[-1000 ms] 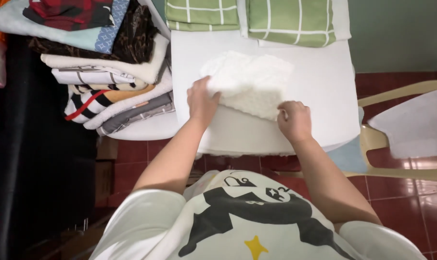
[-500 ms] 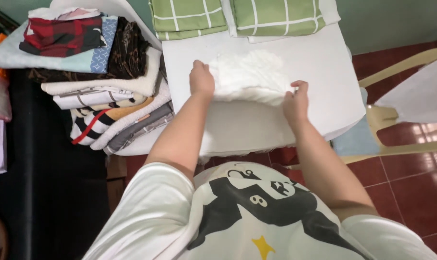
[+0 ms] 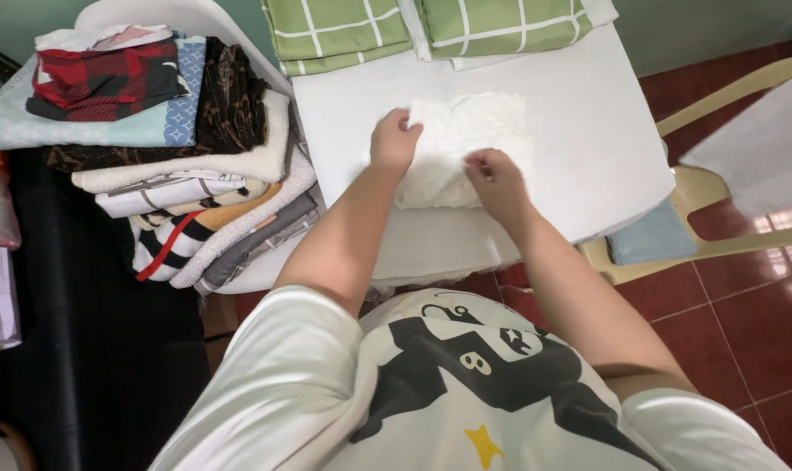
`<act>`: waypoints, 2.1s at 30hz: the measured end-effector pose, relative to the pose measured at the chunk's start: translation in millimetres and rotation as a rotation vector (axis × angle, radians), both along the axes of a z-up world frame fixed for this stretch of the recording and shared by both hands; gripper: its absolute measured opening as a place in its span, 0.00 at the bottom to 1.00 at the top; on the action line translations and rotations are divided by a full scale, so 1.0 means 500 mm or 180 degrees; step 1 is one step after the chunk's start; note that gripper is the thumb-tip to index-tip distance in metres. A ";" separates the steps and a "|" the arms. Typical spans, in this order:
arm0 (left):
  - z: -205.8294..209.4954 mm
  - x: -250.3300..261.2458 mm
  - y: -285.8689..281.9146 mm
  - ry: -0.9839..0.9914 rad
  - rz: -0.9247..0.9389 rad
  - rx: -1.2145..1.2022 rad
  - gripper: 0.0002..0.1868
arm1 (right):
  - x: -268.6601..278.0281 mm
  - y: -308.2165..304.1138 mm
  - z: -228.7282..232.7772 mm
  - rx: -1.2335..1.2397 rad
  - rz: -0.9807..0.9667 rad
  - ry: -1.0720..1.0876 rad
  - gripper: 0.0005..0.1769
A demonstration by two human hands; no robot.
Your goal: Folding clothes and linens on a table.
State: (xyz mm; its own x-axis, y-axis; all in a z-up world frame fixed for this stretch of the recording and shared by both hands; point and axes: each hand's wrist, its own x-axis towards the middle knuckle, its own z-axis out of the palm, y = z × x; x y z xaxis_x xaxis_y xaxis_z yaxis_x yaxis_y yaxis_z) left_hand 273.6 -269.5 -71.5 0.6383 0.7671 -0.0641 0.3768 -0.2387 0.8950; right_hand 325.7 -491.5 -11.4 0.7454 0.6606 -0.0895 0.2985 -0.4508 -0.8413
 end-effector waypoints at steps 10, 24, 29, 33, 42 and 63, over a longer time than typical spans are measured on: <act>0.016 -0.084 -0.144 -0.1155 -0.2211 0.1220 0.24 | -0.007 -0.059 0.053 0.1115 -0.1237 0.2008 0.32; 0.121 0.005 -0.119 0.1244 -0.1459 0.1317 0.23 | 0.071 -0.253 0.044 0.1627 -0.2710 0.1470 0.14; 0.126 0.037 -0.138 0.1486 -0.1114 0.0693 0.33 | 0.057 -0.270 0.012 0.0234 -0.2337 0.1779 0.14; 0.051 0.074 -0.112 0.1844 -0.1082 0.0957 0.22 | 0.081 -0.278 -0.023 0.0319 -0.1988 0.2059 0.16; 0.104 0.048 -0.126 0.2166 -0.1231 0.0906 0.22 | 0.092 -0.235 0.004 0.0452 -0.2114 0.2861 0.21; 0.292 -0.058 -0.002 0.0473 -0.1488 -0.1982 0.18 | 0.208 -0.309 0.170 0.1919 -0.2035 0.1368 0.17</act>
